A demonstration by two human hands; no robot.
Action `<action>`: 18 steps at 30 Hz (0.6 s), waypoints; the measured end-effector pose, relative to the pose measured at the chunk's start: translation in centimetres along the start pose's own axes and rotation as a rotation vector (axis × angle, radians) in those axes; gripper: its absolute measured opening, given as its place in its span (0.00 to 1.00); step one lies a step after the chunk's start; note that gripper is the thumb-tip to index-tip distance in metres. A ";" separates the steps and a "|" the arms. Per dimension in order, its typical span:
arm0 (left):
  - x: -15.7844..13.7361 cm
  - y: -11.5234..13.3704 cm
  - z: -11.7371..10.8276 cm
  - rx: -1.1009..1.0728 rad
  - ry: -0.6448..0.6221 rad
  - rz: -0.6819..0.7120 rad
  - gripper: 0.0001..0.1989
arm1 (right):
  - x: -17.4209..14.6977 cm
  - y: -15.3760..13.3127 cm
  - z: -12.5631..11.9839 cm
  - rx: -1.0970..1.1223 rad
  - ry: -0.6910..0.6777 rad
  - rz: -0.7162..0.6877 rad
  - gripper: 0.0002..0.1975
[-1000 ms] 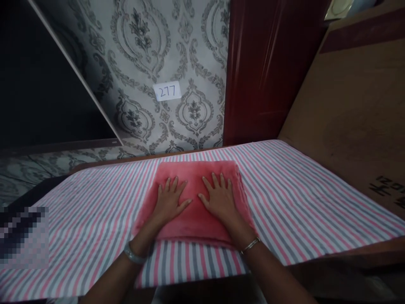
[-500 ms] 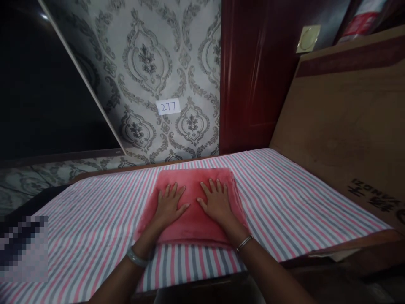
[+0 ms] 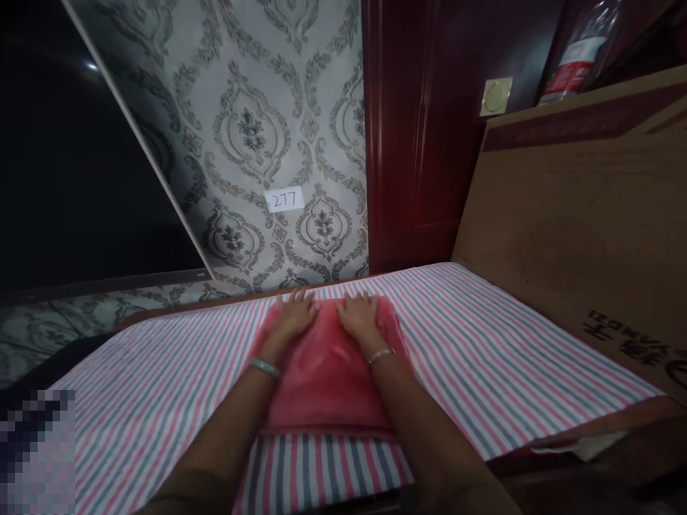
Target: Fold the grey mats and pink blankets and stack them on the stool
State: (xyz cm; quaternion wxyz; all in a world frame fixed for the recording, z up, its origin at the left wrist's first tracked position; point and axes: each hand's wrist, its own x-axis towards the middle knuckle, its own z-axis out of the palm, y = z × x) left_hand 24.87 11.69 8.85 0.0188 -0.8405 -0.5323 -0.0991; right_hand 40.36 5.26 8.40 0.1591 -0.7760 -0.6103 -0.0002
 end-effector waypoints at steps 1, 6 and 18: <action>-0.2 -0.1 1.4 0.016 0.000 -0.030 0.27 | -0.2 0.7 1.2 -0.004 -0.008 0.016 0.24; -0.7 -1.3 5.4 -0.021 0.027 -0.041 0.28 | -0.2 3.2 5.0 0.004 -0.005 0.022 0.26; -0.6 -3.4 4.3 -0.082 0.037 -0.354 0.29 | 0.5 4.4 6.0 0.023 0.039 0.014 0.26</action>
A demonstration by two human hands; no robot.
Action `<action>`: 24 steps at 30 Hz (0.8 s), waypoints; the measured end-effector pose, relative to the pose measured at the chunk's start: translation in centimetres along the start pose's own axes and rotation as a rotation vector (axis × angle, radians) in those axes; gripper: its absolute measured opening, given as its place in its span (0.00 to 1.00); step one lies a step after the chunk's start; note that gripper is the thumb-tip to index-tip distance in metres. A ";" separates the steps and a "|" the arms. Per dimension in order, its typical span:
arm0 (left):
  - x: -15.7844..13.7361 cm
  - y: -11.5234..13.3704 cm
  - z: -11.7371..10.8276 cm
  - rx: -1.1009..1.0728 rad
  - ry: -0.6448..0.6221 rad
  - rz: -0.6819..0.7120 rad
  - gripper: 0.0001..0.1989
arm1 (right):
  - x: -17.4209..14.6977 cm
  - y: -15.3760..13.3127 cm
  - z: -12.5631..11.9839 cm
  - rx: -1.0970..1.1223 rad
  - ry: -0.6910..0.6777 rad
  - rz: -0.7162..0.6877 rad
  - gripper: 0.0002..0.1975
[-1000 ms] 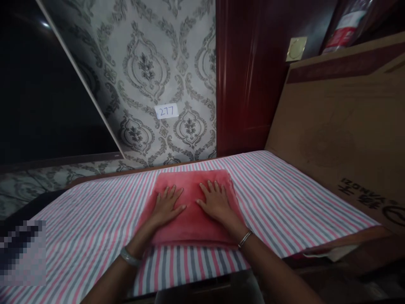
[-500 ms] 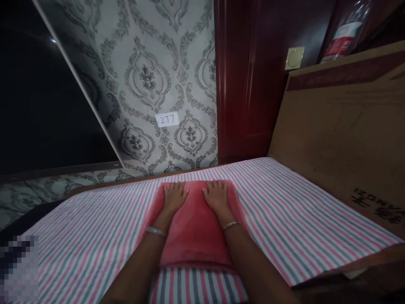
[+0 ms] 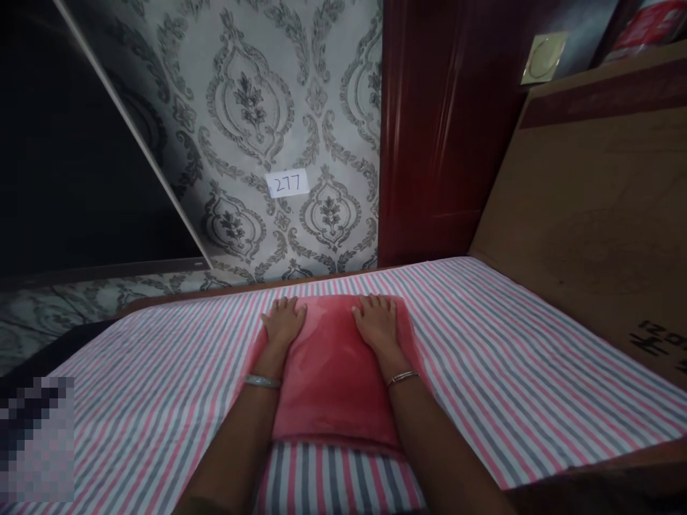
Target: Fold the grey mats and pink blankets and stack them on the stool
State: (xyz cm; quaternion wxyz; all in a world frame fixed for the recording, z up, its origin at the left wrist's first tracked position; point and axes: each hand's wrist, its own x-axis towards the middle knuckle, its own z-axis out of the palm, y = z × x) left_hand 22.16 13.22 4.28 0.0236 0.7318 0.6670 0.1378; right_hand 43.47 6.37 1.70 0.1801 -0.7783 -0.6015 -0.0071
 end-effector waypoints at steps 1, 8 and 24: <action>0.2 -0.4 -0.1 -0.032 -0.061 -0.033 0.32 | 0.0 0.1 0.0 0.002 0.010 0.004 0.26; 0.2 -1.9 -0.9 -0.026 -0.151 -0.033 0.34 | -0.3 -0.6 -0.8 -0.026 0.000 0.005 0.26; 0.3 -3.8 -2.0 -0.080 -0.230 0.020 0.33 | -3.4 5.6 -2.3 0.047 -0.152 0.189 0.31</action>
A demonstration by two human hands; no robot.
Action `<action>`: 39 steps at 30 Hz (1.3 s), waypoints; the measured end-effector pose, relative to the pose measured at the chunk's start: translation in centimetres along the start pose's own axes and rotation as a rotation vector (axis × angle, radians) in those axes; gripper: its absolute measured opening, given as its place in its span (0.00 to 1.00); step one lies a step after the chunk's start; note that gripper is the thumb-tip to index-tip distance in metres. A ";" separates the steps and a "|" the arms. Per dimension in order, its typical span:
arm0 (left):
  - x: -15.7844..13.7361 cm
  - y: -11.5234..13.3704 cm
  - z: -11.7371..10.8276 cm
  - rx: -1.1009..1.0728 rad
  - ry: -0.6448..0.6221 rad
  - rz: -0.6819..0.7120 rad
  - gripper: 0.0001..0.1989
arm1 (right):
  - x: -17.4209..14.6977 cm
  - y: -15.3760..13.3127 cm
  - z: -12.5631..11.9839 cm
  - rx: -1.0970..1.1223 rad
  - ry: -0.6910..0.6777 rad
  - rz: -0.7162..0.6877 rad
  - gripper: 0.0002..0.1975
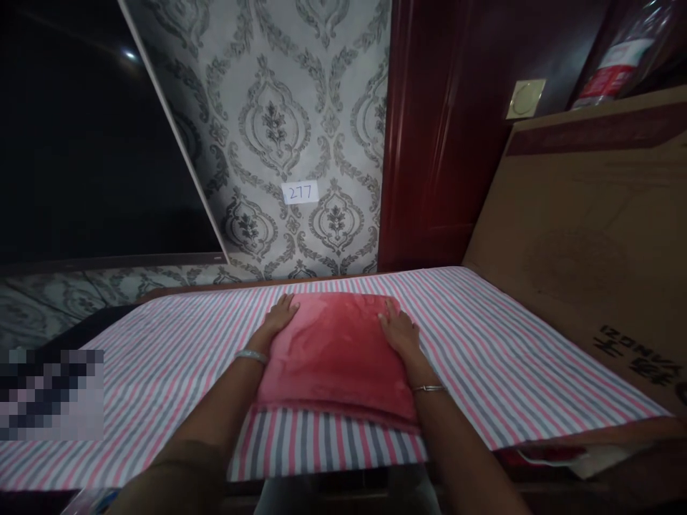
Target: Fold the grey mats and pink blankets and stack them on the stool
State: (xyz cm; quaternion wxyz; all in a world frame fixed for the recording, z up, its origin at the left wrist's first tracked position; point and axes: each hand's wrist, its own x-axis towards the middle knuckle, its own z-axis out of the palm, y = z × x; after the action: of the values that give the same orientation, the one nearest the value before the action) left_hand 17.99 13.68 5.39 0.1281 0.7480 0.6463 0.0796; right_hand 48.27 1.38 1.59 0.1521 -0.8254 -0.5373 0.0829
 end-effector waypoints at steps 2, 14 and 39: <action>-0.6 0.1 -1.0 0.006 -0.021 -0.012 0.33 | -0.3 -0.3 -1.0 0.003 -0.005 0.026 0.31; -15.0 3.2 5.5 0.141 0.180 0.747 0.34 | -11.3 -3.7 2.0 -0.099 0.151 -0.397 0.32; -15.7 -5.9 5.5 0.142 0.444 0.431 0.30 | -11.2 -2.5 2.6 -0.059 0.189 -0.430 0.31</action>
State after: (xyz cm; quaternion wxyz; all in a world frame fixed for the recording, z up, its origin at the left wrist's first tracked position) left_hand 11.58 -1.57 -0.88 -0.0884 0.8391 0.4891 0.2210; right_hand 40.74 -7.49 -0.28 0.1917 -0.7003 -0.6862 -0.0449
